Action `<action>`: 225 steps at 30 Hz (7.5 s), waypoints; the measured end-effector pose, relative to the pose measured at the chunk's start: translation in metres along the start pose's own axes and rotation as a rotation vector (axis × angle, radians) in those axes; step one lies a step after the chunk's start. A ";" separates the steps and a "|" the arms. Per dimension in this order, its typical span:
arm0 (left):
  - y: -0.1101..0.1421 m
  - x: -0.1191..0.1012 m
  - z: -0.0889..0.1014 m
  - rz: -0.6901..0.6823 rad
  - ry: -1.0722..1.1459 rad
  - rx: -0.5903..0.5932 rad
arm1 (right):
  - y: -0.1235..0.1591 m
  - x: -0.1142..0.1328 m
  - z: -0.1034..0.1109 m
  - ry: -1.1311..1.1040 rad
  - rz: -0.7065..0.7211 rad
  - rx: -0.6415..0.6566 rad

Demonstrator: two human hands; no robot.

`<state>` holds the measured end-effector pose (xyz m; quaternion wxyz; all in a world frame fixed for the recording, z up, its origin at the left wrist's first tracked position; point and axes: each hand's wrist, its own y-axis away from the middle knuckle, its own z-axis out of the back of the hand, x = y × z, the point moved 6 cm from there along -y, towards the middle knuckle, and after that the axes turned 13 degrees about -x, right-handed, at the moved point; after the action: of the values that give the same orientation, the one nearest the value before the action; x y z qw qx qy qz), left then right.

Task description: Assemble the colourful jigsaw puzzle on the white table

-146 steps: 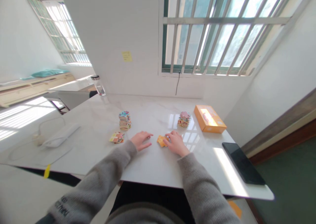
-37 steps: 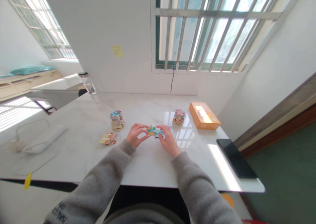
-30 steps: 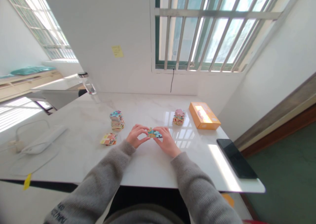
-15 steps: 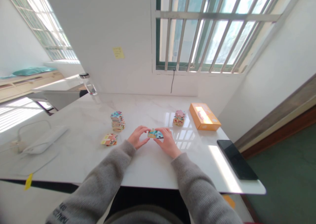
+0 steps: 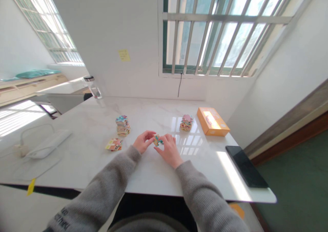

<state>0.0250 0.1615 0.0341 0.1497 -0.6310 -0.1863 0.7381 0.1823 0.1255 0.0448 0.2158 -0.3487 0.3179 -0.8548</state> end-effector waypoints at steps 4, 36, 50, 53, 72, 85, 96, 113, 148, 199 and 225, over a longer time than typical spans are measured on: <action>-0.005 0.016 0.003 0.220 0.106 -0.049 | -0.001 0.003 0.002 -0.055 0.069 0.036; -0.001 0.029 -0.002 0.371 0.120 0.073 | -0.001 -0.004 0.008 -0.299 -0.053 0.069; 0.004 0.028 -0.011 0.330 0.127 0.145 | 0.007 -0.021 -0.003 -0.482 -0.390 0.127; 0.007 0.031 -0.013 0.310 0.092 0.175 | 0.011 -0.016 0.001 -0.438 -0.314 0.149; 0.011 0.012 -0.014 0.118 -0.206 0.240 | 0.031 -0.014 0.043 -0.099 0.051 0.311; 0.011 0.010 -0.015 0.074 -0.240 0.254 | 0.029 -0.017 0.059 -0.095 0.023 0.296; 0.010 0.008 -0.014 0.035 -0.247 0.220 | -0.027 -0.044 0.009 -0.069 0.113 0.297; 0.007 0.008 -0.011 0.063 -0.273 0.147 | -0.022 -0.036 0.016 -0.064 0.133 0.211; 0.018 -0.018 -0.016 -0.383 -0.313 0.175 | -0.007 -0.041 0.008 -0.560 -0.469 0.038; -0.008 -0.006 -0.015 -0.196 -0.626 0.140 | -0.008 -0.056 0.011 0.175 0.052 0.217; -0.006 0.026 -0.008 0.263 0.016 0.033 | -0.002 -0.002 0.012 -0.119 0.226 0.167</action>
<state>0.0287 0.1791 0.0134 0.0634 -0.6531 -0.0888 0.7493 0.1917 0.1236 0.0521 0.3571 -0.3416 0.2697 -0.8265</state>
